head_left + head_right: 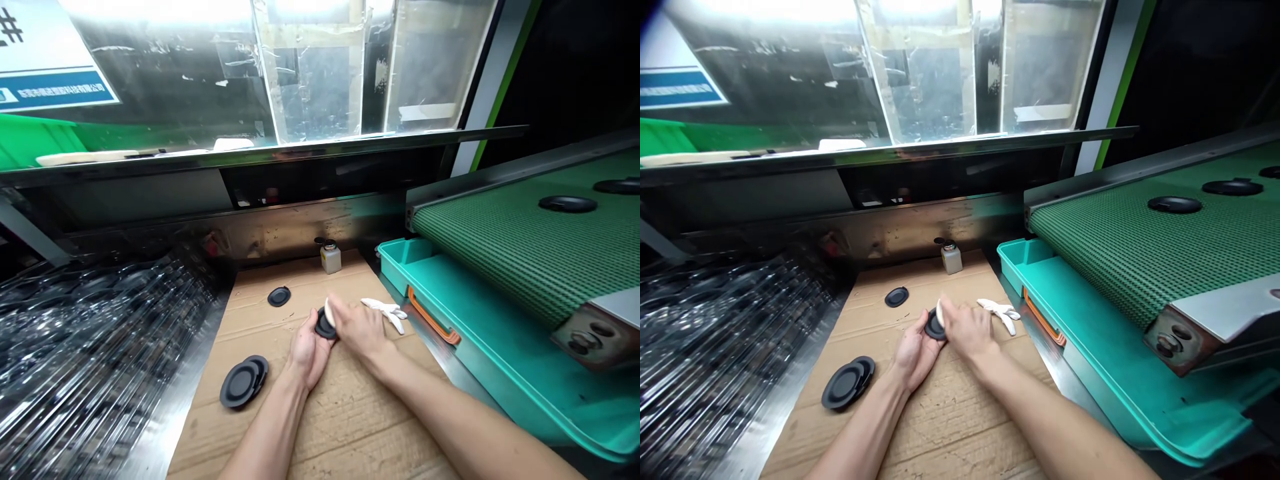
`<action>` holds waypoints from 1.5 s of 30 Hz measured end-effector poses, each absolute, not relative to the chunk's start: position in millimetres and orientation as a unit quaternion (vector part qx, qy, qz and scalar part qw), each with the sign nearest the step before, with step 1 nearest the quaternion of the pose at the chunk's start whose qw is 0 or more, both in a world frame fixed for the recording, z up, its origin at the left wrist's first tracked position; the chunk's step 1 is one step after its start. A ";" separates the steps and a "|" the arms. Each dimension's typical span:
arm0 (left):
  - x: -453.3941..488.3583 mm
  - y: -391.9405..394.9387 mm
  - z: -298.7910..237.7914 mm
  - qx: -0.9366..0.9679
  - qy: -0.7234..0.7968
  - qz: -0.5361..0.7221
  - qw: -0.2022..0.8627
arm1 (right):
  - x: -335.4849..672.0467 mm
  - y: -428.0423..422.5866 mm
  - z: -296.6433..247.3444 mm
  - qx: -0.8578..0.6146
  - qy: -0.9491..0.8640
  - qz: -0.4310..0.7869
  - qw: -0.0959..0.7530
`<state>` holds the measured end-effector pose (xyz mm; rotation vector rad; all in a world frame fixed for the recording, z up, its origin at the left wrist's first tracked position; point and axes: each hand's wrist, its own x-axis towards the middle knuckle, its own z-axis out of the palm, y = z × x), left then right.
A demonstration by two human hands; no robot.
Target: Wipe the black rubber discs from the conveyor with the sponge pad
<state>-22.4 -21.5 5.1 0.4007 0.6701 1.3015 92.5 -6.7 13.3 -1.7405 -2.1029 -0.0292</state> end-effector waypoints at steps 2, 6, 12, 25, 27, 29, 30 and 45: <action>-22.6 -21.4 6.1 0.179 0.298 0.597 0.723 | 88.4 -9.3 12.2 -0.651 -0.733 -0.007 0.197; -21.9 -23.5 8.8 0.177 0.273 0.592 0.737 | 76.3 -19.5 13.9 -0.630 -0.747 0.021 0.209; -21.1 -25.5 9.5 0.188 0.257 0.602 0.732 | 69.4 -21.6 17.0 -0.674 -0.705 0.043 0.217; -27.2 -19.5 4.2 0.169 0.264 0.615 0.724 | 122.1 -4.1 23.9 -0.597 -0.719 0.104 0.341; -26.3 -19.6 3.5 0.173 0.256 0.617 0.724 | 117.9 -6.8 23.3 -0.579 -0.738 0.088 0.336; -26.1 -19.8 2.6 0.175 0.257 0.616 0.724 | 112.9 -9.2 23.1 -0.574 -0.751 0.065 0.319; -26.2 -20.0 2.3 0.174 0.261 0.618 0.721 | 110.8 -10.6 23.4 -0.572 -0.758 0.062 0.308; -17.6 -26.8 2.3 0.242 0.299 0.640 0.665 | 112.4 -18.1 29.1 -0.596 -0.741 0.179 0.253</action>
